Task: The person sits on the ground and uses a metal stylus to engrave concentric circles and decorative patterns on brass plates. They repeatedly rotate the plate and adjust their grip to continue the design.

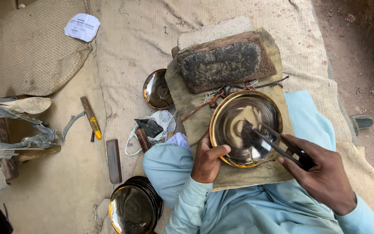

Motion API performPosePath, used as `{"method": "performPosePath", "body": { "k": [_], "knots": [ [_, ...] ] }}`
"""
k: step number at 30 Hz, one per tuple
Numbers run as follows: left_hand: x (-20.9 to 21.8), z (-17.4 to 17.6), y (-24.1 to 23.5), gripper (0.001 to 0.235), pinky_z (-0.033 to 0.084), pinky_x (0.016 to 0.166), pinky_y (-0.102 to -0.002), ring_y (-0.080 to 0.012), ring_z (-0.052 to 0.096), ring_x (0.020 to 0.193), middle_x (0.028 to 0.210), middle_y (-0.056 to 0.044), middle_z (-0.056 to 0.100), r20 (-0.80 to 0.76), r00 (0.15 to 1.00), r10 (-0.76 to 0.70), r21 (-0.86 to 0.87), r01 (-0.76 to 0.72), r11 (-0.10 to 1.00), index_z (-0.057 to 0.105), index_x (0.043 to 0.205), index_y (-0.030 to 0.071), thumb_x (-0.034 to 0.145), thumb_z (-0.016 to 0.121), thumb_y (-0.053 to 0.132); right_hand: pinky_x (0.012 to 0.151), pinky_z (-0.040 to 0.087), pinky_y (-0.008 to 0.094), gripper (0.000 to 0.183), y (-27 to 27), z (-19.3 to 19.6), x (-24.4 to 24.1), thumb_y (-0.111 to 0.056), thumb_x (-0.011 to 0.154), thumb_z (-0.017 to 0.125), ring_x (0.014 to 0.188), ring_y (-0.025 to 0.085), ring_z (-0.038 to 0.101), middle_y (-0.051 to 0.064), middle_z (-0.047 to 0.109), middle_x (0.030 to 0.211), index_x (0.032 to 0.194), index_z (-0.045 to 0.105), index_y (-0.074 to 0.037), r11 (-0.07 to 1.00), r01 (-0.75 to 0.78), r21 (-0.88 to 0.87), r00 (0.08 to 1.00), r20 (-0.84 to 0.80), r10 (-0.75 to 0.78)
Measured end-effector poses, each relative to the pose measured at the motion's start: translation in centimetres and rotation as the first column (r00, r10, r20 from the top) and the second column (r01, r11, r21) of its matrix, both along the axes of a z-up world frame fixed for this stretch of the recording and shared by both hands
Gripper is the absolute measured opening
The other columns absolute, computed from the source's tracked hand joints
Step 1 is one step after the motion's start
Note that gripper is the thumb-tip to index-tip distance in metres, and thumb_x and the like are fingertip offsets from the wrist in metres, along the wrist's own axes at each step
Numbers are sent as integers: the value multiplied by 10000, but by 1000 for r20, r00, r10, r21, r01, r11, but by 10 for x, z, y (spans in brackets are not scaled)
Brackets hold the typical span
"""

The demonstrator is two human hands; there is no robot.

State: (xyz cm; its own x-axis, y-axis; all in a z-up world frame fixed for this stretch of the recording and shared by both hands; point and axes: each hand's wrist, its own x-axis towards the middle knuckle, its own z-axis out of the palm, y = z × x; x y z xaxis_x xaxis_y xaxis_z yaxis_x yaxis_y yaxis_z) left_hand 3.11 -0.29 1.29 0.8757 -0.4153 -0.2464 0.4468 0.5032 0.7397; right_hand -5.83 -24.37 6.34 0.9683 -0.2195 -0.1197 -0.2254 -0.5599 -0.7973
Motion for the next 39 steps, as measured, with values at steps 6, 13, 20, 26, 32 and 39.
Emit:
{"method": "performPosePath", "body": {
  "k": [6, 13, 20, 26, 32, 39],
  "knots": [
    [-11, 0, -6, 634, 472, 1064, -338, -192, 611, 1159, 1262, -99, 647, 54, 998, 16, 59, -19, 998, 514, 1423, -29, 797, 610, 15, 545, 602, 325, 480, 12, 14, 10, -181, 781, 770, 610, 175, 736, 85, 773, 844, 1255, 703, -136, 992, -65, -107, 997, 21, 68],
    [-10, -9, -11, 682, 512, 1029, -375, -222, 630, 1151, 1272, -117, 634, -40, 995, 91, -1, -91, 996, 476, 1457, -4, 788, 605, -35, 511, 583, 335, 514, 16, 21, 18, -184, 810, 770, 533, 202, 702, 88, 743, 822, 1314, 671, -171, 980, -128, -156, 992, -44, 122],
    [-9, -14, -8, 683, 518, 1035, -373, -220, 634, 1157, 1286, -121, 636, -14, 994, 106, 13, -106, 994, 476, 1467, -8, 795, 599, -34, 530, 593, 340, 551, 19, 21, 20, -137, 795, 737, 561, 212, 710, 81, 739, 872, 1339, 655, -167, 969, -150, -197, 989, -17, 149],
    [-8, -6, -8, 709, 503, 1045, -362, -215, 619, 1173, 1299, -116, 618, -14, 996, 92, 30, -91, 995, 448, 1491, 14, 793, 573, -16, 527, 584, 352, 551, 19, 21, 21, -131, 795, 738, 553, 225, 700, 83, 732, 864, 1338, 656, -173, 961, -163, -223, 987, -22, 162],
    [-8, 1, -8, 743, 443, 1124, -355, -216, 563, 1270, 1373, -117, 577, 102, 992, 73, 62, -79, 995, 412, 1514, 6, 784, 551, 10, 508, 576, 359, 539, 20, 23, 22, -151, 805, 749, 529, 229, 689, 81, 725, 850, 1336, 655, -174, 959, -165, -231, 986, -37, 161],
    [-6, 4, -7, 791, 418, 1180, -371, -236, 523, 1348, 1441, -133, 530, 197, 980, 36, 117, -59, 991, 363, 1547, 20, 780, 554, 46, 450, 559, 357, 537, 19, 22, 23, -200, 821, 773, 489, 207, 685, 67, 727, 829, 1342, 643, -184, 954, -185, -238, 982, -66, 174]
  ]
}}
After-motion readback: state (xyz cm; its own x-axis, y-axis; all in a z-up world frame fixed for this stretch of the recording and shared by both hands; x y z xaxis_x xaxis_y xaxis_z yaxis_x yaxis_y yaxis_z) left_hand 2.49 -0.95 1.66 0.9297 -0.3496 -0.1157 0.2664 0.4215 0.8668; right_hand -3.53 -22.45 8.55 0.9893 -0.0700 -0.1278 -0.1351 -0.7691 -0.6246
